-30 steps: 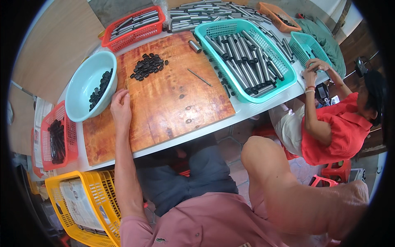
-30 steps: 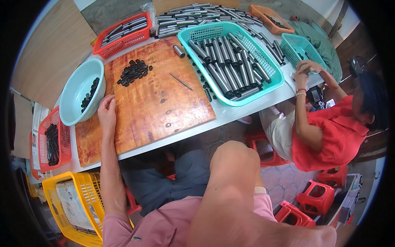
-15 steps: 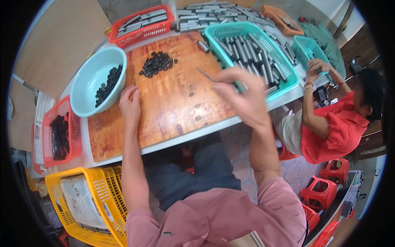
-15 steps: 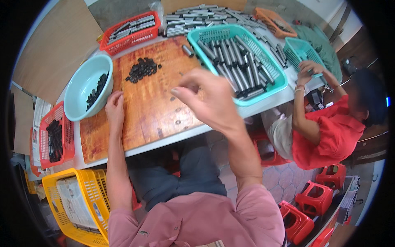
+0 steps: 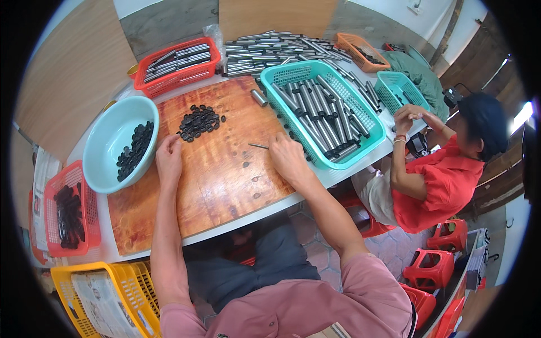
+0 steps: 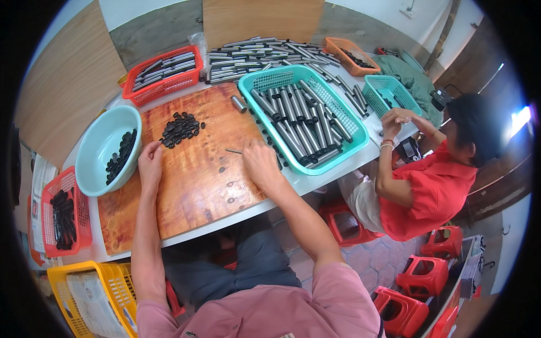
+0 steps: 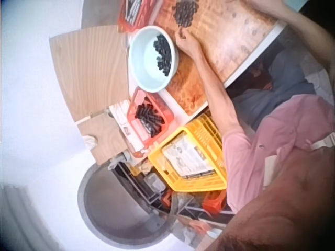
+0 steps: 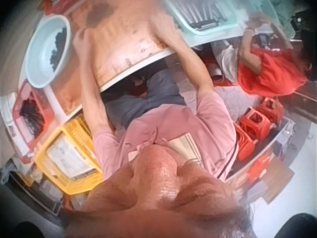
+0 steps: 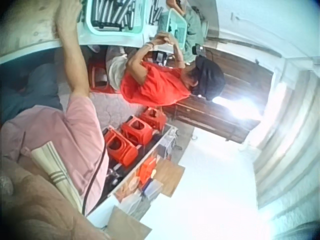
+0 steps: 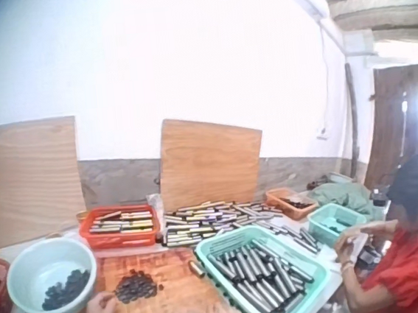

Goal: The person repeatedly picks small black circular pieces from a bowl and inserts them into cylindrical metal tubes, then places the assembled units into a yellow basket. The person also moves the bowl and organizes parts on the table.

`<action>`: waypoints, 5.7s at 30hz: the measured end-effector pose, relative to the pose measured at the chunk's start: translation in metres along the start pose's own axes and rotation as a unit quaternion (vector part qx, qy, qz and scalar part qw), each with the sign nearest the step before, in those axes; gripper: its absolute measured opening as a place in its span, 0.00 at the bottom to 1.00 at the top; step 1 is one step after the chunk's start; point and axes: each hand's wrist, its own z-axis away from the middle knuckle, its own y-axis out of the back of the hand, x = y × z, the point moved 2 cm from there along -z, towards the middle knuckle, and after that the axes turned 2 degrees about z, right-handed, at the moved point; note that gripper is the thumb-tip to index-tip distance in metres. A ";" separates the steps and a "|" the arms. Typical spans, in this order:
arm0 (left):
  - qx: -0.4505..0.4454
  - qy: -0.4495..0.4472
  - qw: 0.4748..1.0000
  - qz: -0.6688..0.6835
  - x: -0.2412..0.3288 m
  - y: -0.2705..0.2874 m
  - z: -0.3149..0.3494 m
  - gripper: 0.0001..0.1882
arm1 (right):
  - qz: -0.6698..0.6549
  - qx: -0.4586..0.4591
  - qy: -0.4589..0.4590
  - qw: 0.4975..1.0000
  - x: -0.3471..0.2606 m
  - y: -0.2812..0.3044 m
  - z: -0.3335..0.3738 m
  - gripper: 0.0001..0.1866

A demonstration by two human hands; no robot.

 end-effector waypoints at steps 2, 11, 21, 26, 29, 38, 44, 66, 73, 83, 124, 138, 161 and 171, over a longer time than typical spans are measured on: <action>0.012 -0.051 0.998 0.023 -0.006 -0.004 -0.005 0.15 | -0.001 -0.032 -0.011 0.999 0.006 0.007 0.007 0.04; 0.033 0.000 0.998 0.053 0.007 0.003 0.009 0.13 | -0.096 0.046 -0.108 0.988 0.093 0.140 -0.048 0.16; 0.023 -0.017 0.999 0.015 0.011 0.005 0.008 0.13 | -0.157 -0.245 -0.295 0.910 0.177 0.035 -0.123 0.55; 0.028 -0.034 0.998 0.045 0.006 0.002 0.007 0.12 | -0.163 -0.249 -0.327 0.897 0.173 -0.011 -0.144 0.62; 0.028 -0.044 0.998 0.044 0.002 0.003 0.005 0.11 | -0.087 -0.293 -0.333 0.892 0.160 -0.028 -0.151 0.68; 0.038 -0.059 0.997 0.043 0.002 0.003 0.005 0.10 | -0.038 -0.274 -0.300 0.913 0.142 0.005 -0.145 0.46; 0.040 -0.041 0.997 0.047 0.003 0.001 0.005 0.10 | -0.031 -0.187 -0.285 0.939 0.160 -0.004 -0.128 0.38; 0.049 -0.040 0.996 0.070 -0.004 -0.001 0.005 0.11 | -0.065 -0.222 -0.082 0.970 -0.017 -0.008 -0.133 0.33; 0.045 -0.010 0.997 0.059 0.007 0.004 0.007 0.12 | -0.057 -0.048 -0.044 0.996 -0.003 -0.019 -0.114 0.26; 0.044 -0.033 0.997 0.058 -0.001 0.002 0.005 0.12 | 0.066 0.049 0.024 0.996 -0.016 -0.013 -0.088 0.06; -0.155 0.175 0.841 0.487 0.017 -0.011 0.014 0.19 | -0.525 -0.076 -0.049 0.846 -0.132 -0.005 -0.078 0.19; -0.146 0.214 0.778 0.573 0.008 -0.012 0.016 0.17 | -0.552 -0.050 -0.070 0.830 -0.122 -0.032 -0.067 0.13; -0.142 0.188 0.744 0.625 0.005 -0.009 0.014 0.14 | -0.106 0.143 -0.014 0.984 -0.065 -0.004 -0.084 0.07; -0.133 0.188 0.761 0.606 0.011 -0.013 0.015 0.15 | -0.018 -0.017 -0.038 0.999 -0.009 0.028 -0.003 0.04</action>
